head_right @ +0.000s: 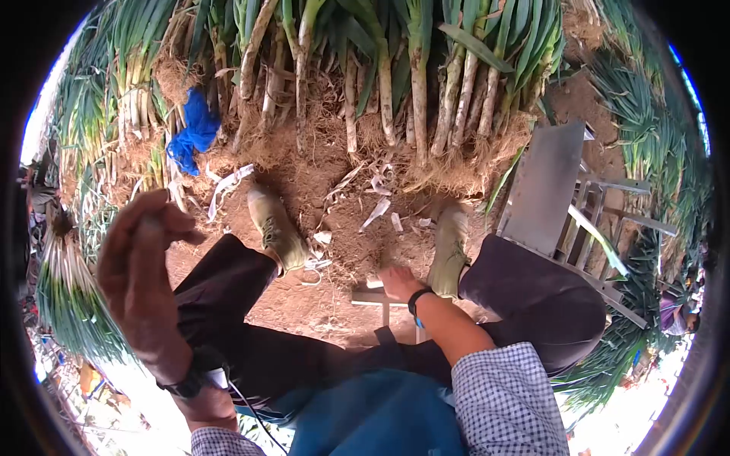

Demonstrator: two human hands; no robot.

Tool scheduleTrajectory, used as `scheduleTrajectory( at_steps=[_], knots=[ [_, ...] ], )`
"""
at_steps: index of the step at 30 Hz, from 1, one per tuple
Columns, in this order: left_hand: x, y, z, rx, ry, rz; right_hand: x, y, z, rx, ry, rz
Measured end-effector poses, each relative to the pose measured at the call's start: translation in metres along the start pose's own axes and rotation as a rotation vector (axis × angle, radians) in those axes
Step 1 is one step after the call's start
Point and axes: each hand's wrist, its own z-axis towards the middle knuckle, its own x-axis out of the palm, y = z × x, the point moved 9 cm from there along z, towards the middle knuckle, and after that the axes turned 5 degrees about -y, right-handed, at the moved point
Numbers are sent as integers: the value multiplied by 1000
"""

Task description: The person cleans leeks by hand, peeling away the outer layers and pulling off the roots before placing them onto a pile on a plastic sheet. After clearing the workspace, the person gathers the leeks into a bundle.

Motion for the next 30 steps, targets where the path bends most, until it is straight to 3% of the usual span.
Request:
scheduleTrajectory(
  at_steps=[3, 4, 5, 8, 9, 10, 12, 15, 16, 18, 20, 21, 23, 24, 25, 27, 30],
  knots=[
    [-19, -28, -12, 121, -52, 36, -103, -7, 42, 103, -261, 82],
    [-27, -35, -17, 150, -73, 84, -131, 3, 48, -15, -416, -185],
    [-32, -39, -20, 180, -69, 87, -157, 13, 60, -66, -349, -306],
    [-36, -46, -23, 208, -76, 91, -169, 20, 72, -275, -661, -482],
    [-38, -47, -21, 213, -83, 93, -152, 11, 91, -164, -369, -485],
    [-42, -47, -20, 206, -92, 115, -153, 14, 94, -195, -336, -411],
    [-47, -41, -27, 152, -85, 155, -147, -9, 101, 55, -293, -170],
    [-52, -31, -29, 172, -96, 165, -199, -31, 91, 267, -594, 305],
    [-53, -33, -27, 198, -93, 170, -202, -47, 96, 428, -685, 244],
    [-51, -31, -25, 135, -111, 193, -197, -68, 123, 552, -618, 333],
    [-49, -31, -26, 105, -139, 240, -192, -67, 141, 615, -689, 446],
    [-49, -32, -26, 88, -130, 249, -191, -52, 141, 678, -544, 593],
    [-48, -34, -25, 98, -94, 270, -147, -14, 148, 515, -301, 450],
    [-48, -35, -22, 128, -79, 279, -128, 15, 147, 401, -332, 310],
    [-48, -36, -20, 158, -65, 287, -119, 46, 133, 301, -205, 409],
    [-51, -33, -24, 180, -66, 303, -105, 92, 126, 11, -176, 166],
    [-52, -27, -25, 176, 31, 347, -117, 120, 129, -22, -277, 84]
  ],
)
